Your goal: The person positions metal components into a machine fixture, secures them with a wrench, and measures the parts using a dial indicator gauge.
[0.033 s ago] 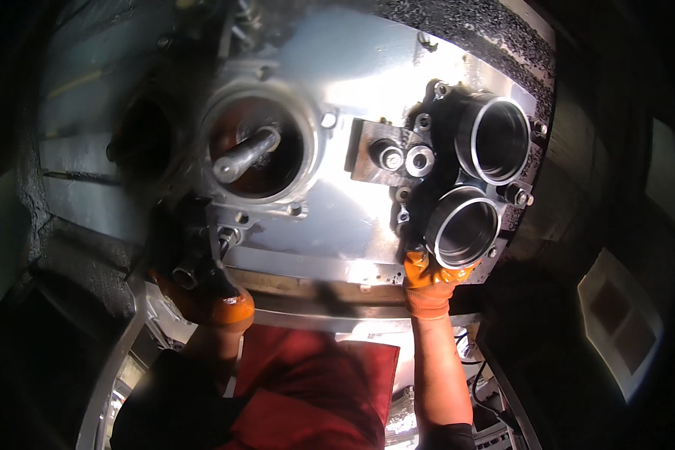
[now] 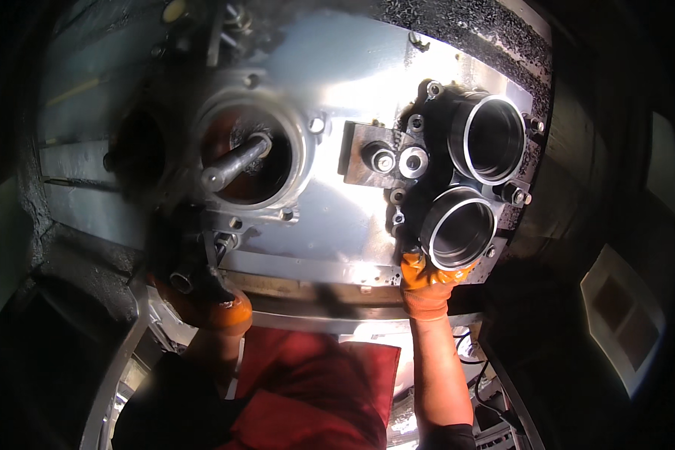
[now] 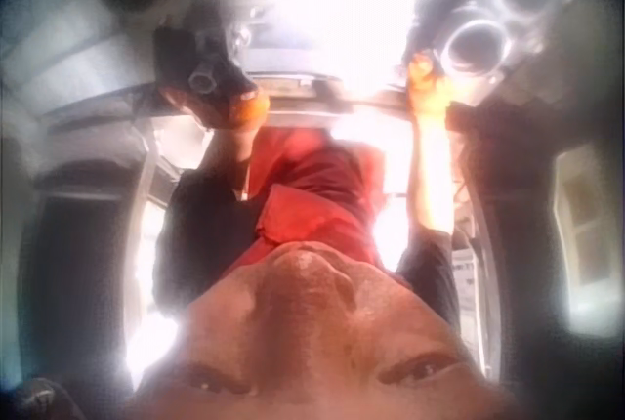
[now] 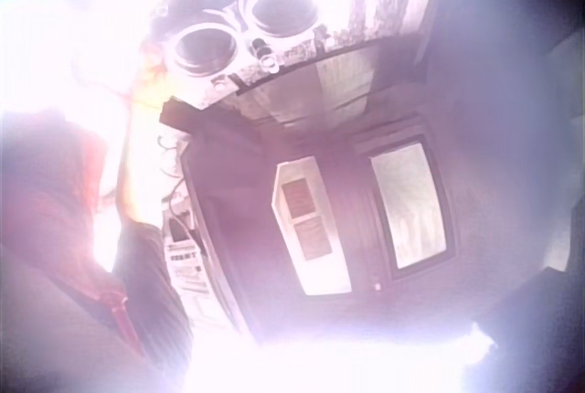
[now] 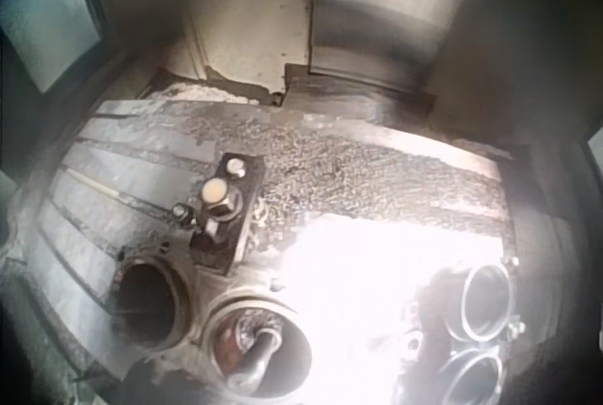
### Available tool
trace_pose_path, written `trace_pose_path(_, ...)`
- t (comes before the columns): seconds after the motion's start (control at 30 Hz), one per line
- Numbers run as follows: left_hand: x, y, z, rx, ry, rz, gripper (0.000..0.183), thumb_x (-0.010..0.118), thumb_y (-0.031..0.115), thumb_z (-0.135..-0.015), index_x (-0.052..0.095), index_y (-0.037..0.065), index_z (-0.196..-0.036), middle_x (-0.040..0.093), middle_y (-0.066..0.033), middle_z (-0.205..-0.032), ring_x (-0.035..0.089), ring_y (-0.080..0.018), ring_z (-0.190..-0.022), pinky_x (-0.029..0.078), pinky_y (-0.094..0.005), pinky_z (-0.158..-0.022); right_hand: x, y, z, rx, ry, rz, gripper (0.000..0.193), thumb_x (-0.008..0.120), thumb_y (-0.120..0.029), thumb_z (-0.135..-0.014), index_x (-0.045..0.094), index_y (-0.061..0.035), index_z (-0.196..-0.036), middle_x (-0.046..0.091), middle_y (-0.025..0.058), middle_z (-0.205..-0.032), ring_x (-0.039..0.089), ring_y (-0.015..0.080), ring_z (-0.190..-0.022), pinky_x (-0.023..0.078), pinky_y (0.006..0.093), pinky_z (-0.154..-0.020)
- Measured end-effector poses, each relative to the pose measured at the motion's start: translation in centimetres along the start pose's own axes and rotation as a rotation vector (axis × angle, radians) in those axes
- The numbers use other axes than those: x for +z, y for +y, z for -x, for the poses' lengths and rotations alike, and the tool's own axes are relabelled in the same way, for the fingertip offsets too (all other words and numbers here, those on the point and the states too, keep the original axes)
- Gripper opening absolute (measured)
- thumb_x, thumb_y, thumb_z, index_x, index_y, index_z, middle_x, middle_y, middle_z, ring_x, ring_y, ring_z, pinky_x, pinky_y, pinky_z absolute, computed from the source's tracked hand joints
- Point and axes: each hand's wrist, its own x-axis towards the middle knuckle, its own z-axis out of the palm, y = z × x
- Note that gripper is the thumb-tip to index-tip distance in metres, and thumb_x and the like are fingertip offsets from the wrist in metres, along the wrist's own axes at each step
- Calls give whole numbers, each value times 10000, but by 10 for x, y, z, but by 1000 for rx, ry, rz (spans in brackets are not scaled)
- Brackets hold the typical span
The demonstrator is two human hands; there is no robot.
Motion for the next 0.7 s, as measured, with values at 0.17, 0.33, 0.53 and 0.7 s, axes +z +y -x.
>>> trace_pose_path(0.17,0,1,-5,43,-8,-70,464,548,167,-921,447,45,-1358,590,-189,-1263,636,-336,-1049,521,-469,-967,0,-3,3,106,-4,-98,362,731,-290,-872,684,-20,-1107,687,136,-1138,615,389,-1080,386,520,-1033)
trace_pose_path(0.33,7,-4,4,143,-11,-174,514,544,126,-947,376,61,-1429,552,-220,-1316,626,-357,-1102,539,-469,-959,-2,-7,-2,121,-48,-103,388,728,-263,-850,655,-36,-1156,692,123,-1114,646,347,-1038,423,491,-999)
trace_pose_path(0.53,-1,-36,53,474,216,-720,591,539,77,-978,291,79,-1514,506,-256,-1379,613,-383,-1165,561,-469,-950,1,5,12,44,-119,0,441,692,-373,-869,641,-80,-1195,637,147,-1219,592,424,-1108,371,600,-1030)
trace_pose_path(0.7,-1,-36,62,434,172,-765,574,562,160,-983,329,53,-1496,490,-258,-1398,596,-401,-1187,533,-457,-979,-2,-3,-1,105,49,9,512,727,-436,-828,657,-75,-1185,639,174,-1191,595,413,-1087,417,535,-977)
